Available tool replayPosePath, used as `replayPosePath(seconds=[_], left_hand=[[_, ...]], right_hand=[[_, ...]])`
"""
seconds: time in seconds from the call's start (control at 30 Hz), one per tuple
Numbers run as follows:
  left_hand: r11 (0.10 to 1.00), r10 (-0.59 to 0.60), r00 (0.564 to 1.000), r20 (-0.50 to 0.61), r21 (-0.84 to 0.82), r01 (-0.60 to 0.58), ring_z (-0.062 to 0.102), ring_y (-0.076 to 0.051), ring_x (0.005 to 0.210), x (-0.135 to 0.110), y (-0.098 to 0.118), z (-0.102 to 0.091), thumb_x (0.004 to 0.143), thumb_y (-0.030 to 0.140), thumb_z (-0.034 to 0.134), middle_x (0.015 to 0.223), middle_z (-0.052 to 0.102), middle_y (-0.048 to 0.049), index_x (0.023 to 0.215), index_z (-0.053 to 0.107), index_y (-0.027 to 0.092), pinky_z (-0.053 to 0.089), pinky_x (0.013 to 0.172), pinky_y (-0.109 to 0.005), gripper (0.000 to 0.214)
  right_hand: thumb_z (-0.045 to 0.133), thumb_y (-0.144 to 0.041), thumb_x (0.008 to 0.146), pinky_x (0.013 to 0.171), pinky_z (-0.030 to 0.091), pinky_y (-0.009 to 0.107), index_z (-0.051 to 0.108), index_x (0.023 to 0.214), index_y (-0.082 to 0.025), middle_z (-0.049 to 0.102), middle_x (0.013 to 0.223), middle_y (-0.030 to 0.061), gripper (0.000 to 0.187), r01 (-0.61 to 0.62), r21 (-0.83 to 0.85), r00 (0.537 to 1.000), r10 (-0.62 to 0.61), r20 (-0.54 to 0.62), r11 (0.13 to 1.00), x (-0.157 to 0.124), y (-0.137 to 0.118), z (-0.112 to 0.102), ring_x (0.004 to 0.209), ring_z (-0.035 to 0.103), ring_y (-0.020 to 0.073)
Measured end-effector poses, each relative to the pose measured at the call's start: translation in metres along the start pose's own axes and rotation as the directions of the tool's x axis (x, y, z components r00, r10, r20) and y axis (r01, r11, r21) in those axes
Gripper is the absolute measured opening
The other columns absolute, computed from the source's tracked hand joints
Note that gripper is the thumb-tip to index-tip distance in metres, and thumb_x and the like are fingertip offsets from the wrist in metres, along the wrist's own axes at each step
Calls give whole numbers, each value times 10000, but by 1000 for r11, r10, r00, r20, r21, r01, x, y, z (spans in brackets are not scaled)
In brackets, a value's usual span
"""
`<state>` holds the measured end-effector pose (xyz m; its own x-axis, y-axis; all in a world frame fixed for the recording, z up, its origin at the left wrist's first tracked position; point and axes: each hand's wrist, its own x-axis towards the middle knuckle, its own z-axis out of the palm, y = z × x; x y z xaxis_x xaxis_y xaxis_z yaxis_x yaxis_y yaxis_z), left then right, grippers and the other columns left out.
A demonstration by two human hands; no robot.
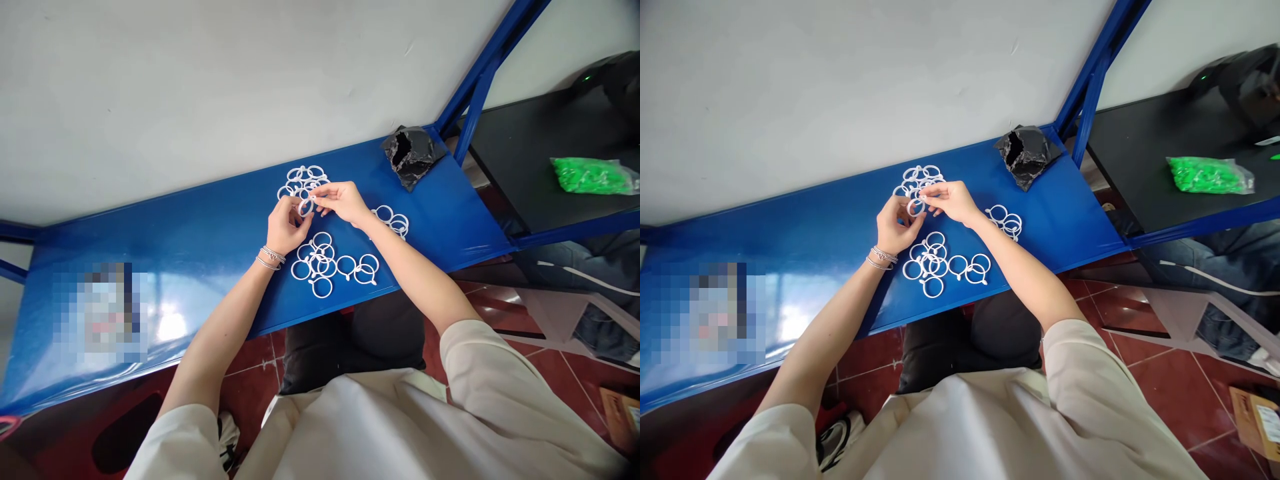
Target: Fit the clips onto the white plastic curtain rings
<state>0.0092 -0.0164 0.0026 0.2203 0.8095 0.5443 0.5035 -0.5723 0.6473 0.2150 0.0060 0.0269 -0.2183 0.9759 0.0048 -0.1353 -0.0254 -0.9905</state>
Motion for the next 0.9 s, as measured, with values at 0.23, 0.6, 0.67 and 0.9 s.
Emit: replayPosePath(seconds=[0.23,0.6,0.67,0.9], left_hand=[[1000,-29,999,-40,2,30,590,-99,549,1,1,2,966,417,788,921,732,-17,1167,696,241,515,552,-276,282],[998,-58,995,-80,29,61,587,-98,579,3,3,0,993,325,730,892,753,-21,1009,766,205,493,594,-269,127],[1000,-26,1000,-12,5,26,580,-103,579,3,5,-1,988,324,727,814,732,-10,931,766,197,492,604,-268,145],[992,124,907,403,-59,-109,673,-181,757,5,8,-8,932,513,844,849,773,-36,1029,855,223,551,743,-334,306]], right_hand=[[965,-429,771,653,613,294,836,976,-174,829,913,59,351,82,-65,996,-85,-33,994,1,0,-4,766,720,175],[861,-494,936,581,579,270,716,939,-202,746,866,32,326,140,-303,894,-252,-370,942,16,6,-31,680,697,152],[862,-425,939,563,575,261,715,931,-197,737,828,21,272,127,-282,890,-235,-390,951,16,7,-29,648,697,146],[805,-264,955,434,493,221,764,1116,-183,828,935,59,185,67,-202,950,-124,-287,977,17,5,-13,647,752,167]])
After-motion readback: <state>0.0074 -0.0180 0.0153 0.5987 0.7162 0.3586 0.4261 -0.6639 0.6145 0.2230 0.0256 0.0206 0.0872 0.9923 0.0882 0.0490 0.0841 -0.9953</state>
